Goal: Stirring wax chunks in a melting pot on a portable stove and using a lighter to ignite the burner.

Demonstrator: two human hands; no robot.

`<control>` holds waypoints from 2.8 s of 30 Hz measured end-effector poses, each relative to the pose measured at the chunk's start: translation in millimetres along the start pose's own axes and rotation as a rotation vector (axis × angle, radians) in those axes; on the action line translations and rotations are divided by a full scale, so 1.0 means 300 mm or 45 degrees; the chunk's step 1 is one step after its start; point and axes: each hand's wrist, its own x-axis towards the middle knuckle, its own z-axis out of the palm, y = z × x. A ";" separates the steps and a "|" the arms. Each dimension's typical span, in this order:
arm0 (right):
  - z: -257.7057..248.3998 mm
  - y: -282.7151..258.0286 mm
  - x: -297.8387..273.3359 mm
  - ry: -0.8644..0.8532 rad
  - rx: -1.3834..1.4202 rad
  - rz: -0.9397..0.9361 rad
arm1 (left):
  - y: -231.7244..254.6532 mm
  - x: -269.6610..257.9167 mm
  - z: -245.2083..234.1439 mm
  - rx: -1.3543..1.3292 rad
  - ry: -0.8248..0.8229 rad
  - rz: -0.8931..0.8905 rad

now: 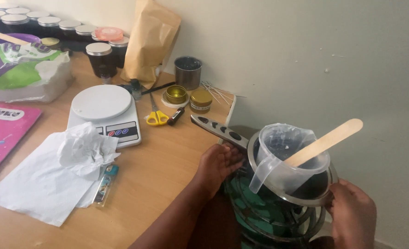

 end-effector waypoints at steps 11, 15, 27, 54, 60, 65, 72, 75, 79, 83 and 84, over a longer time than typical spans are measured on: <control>0.005 -0.007 -0.020 0.013 0.087 0.065 | 0.041 -0.044 0.057 0.050 0.038 -0.087; -0.003 0.004 -0.008 0.000 0.107 0.077 | 0.011 -0.006 0.048 0.287 0.218 0.011; -0.019 0.120 0.114 0.402 -0.560 -1.090 | 0.002 -0.141 0.059 1.479 -0.273 1.051; -0.006 -0.046 -0.013 0.014 -0.078 -0.793 | -0.039 -0.097 0.138 1.397 0.075 0.963; -0.008 -0.070 -0.020 -0.006 -0.064 -0.630 | -0.037 -0.097 0.149 1.249 0.104 0.715; 0.000 -0.072 -0.021 0.069 -0.050 -0.551 | -0.012 -0.109 0.162 1.207 0.070 0.459; 0.010 -0.049 -0.009 0.066 0.088 -0.856 | -0.053 -0.028 0.117 1.319 0.016 0.626; 0.015 -0.036 -0.004 0.022 0.125 -0.936 | -0.030 -0.051 0.136 1.230 -0.010 0.635; 0.038 -0.016 0.016 0.020 0.224 -0.900 | -0.002 -0.077 0.155 1.083 -0.072 0.477; 0.047 -0.021 0.008 0.021 0.252 -0.866 | -0.025 -0.034 0.138 1.212 -0.061 0.685; 0.046 -0.024 0.005 0.016 0.207 -0.868 | -0.027 -0.027 0.136 1.233 -0.037 0.670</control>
